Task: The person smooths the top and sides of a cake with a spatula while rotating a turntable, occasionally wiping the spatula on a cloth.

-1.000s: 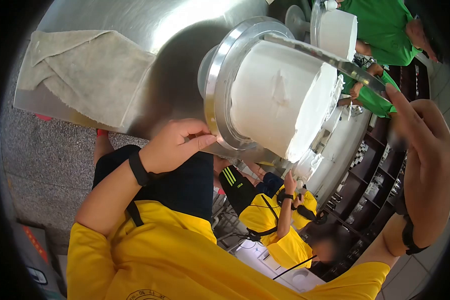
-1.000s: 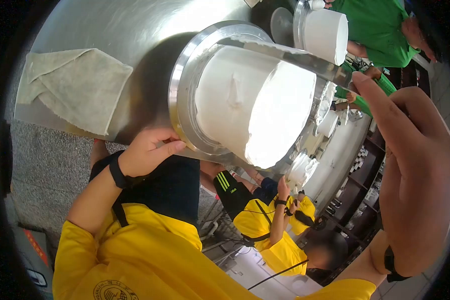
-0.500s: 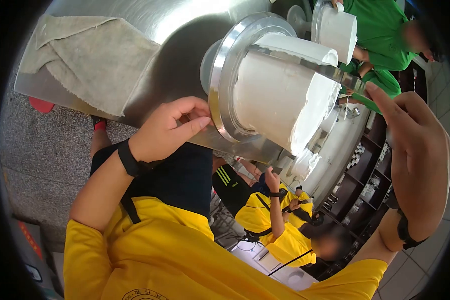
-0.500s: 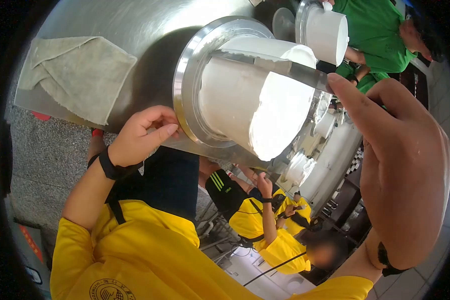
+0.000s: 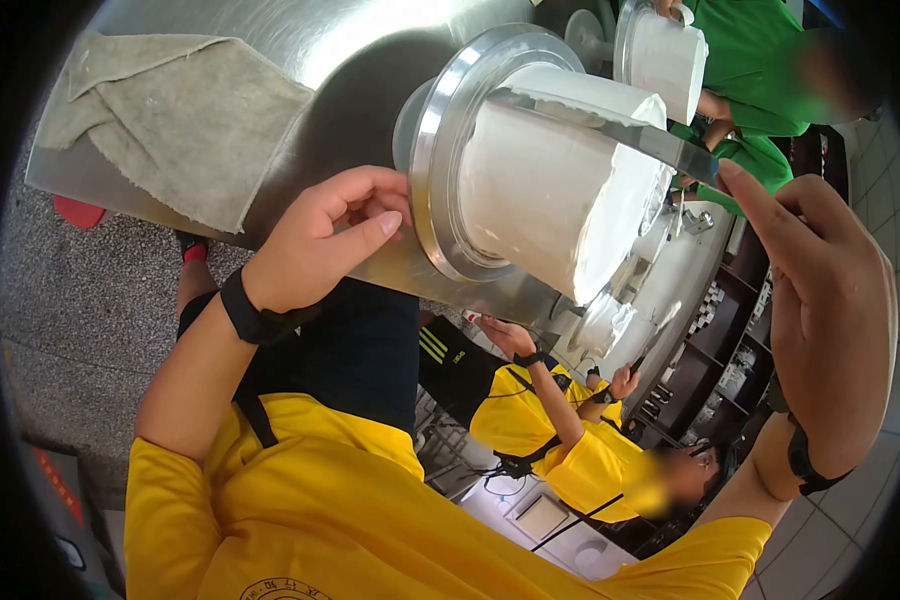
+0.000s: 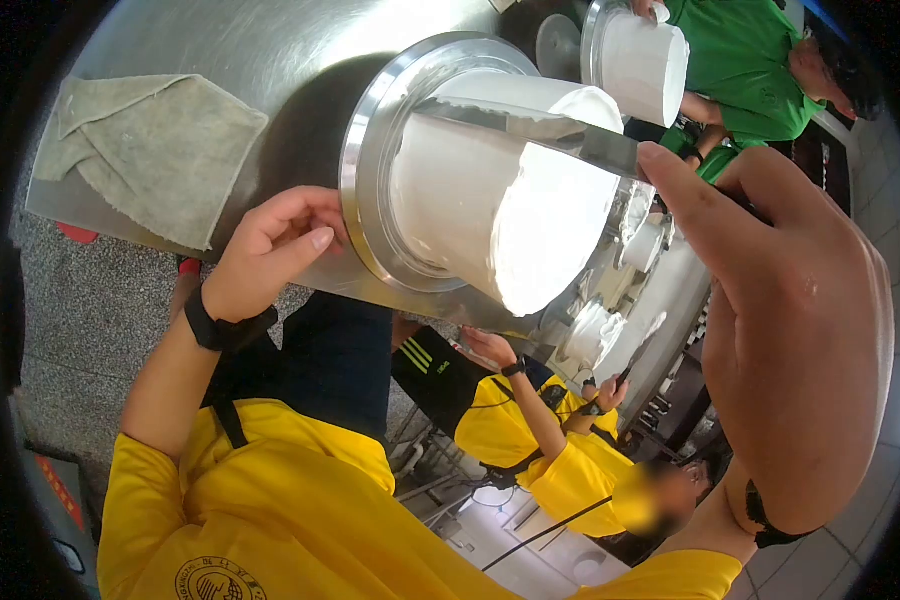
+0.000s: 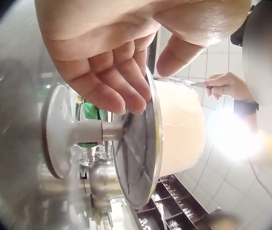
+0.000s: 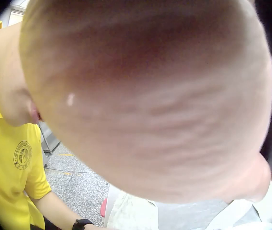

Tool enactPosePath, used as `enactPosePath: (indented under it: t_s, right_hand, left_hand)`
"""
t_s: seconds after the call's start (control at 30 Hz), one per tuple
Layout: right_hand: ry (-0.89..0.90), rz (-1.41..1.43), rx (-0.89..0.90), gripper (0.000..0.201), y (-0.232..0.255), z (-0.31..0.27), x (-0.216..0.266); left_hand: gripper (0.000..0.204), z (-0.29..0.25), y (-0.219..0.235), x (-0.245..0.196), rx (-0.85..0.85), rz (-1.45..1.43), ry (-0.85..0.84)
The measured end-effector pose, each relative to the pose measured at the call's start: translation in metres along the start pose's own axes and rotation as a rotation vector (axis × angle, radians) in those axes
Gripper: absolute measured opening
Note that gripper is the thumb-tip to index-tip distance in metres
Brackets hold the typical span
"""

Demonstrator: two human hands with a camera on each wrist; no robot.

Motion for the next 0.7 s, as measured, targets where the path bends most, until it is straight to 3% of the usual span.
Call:
enactPosePath:
  t_s: [0.27,0.43,0.7]
  right_hand:
    - [-0.007,-0.046,0.012,0.050,0.007,0.002,0.002]
    - [0.006,-0.054,0.019,0.047,0.012,0.004,0.007]
    - [-0.013,-0.096,0.015,0.044,0.013,0.000,0.015]
  left_hand:
    - [0.038,0.004,0.007,-0.004,-0.008,0.013,-0.032]
    - [0.043,0.008,0.009,-0.004,-0.004,-0.079,-0.141]
    - [0.051,0.011,0.014,-0.013,0.012,-0.152,-0.140]
Point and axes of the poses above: each hand's wrist, its own z-axis towards the middle knuckle, its own y-axis out of the back of the hand, x = y × z, the point moved 1 cm from there along z, towards the middle knuckle, and after that the axes turned 1 degree about x, right-handed, at the moved point
